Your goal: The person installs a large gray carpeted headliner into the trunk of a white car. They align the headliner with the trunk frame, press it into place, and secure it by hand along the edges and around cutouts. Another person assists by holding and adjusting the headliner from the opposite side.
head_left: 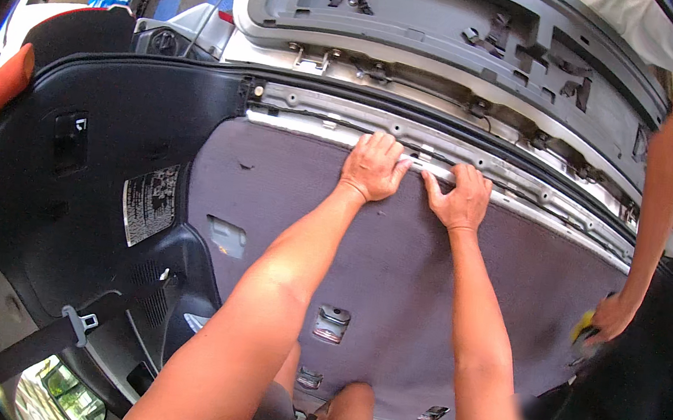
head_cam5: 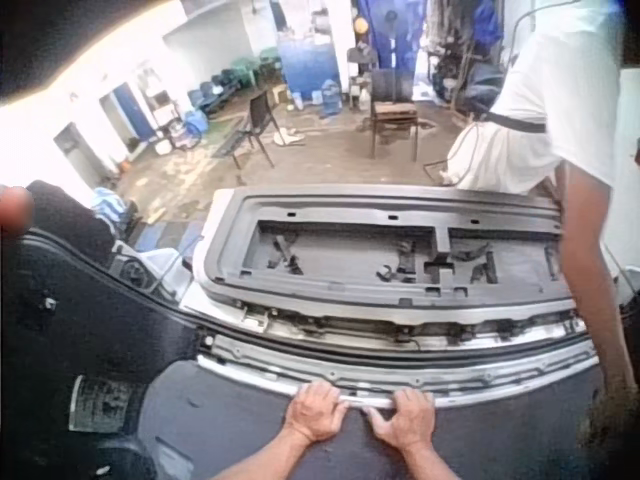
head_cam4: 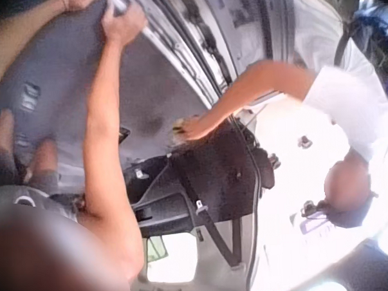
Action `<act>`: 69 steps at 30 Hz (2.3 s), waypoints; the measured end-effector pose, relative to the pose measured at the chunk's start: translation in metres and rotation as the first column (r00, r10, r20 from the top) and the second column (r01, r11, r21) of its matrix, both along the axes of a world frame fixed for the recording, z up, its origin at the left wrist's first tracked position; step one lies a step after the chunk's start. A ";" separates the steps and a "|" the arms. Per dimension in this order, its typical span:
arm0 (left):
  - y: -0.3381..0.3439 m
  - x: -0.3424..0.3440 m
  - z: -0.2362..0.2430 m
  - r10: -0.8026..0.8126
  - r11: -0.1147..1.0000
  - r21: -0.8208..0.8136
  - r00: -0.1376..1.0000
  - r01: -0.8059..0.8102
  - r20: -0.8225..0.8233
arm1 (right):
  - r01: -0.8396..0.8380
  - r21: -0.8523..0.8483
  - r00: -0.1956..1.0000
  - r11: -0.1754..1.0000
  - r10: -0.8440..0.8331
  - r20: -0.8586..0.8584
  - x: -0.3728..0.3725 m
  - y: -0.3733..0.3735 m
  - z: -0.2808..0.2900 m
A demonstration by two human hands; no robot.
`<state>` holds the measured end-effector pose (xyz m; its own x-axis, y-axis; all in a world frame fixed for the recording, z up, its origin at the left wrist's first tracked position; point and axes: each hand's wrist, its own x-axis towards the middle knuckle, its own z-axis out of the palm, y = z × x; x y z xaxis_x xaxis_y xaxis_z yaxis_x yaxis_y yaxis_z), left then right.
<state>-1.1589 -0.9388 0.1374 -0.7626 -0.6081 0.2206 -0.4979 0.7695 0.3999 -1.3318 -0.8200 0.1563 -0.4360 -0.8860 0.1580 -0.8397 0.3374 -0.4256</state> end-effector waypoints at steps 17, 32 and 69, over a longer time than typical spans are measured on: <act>0.000 0.000 0.002 0.039 0.996 0.084 0.999 -0.040 0.020 | -0.020 0.070 0.997 0.997 0.025 -0.073 0.001 -0.002 -0.002; 0.000 -0.001 0.005 0.045 0.995 0.093 0.999 -0.047 0.023 | -0.020 0.059 0.995 0.998 0.026 -0.098 0.002 -0.002 -0.001; 0.001 -0.003 0.004 0.017 0.999 0.029 1.000 -0.018 0.018 | 0.071 -0.007 0.997 0.997 -0.071 -0.011 0.004 0.000 -0.003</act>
<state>-1.1617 -0.9374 0.1414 -0.7555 -0.6272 0.1893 -0.5182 0.7488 0.4132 -1.3281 -0.8199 0.1533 -0.4963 -0.8517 0.1683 -0.8181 0.3939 -0.4189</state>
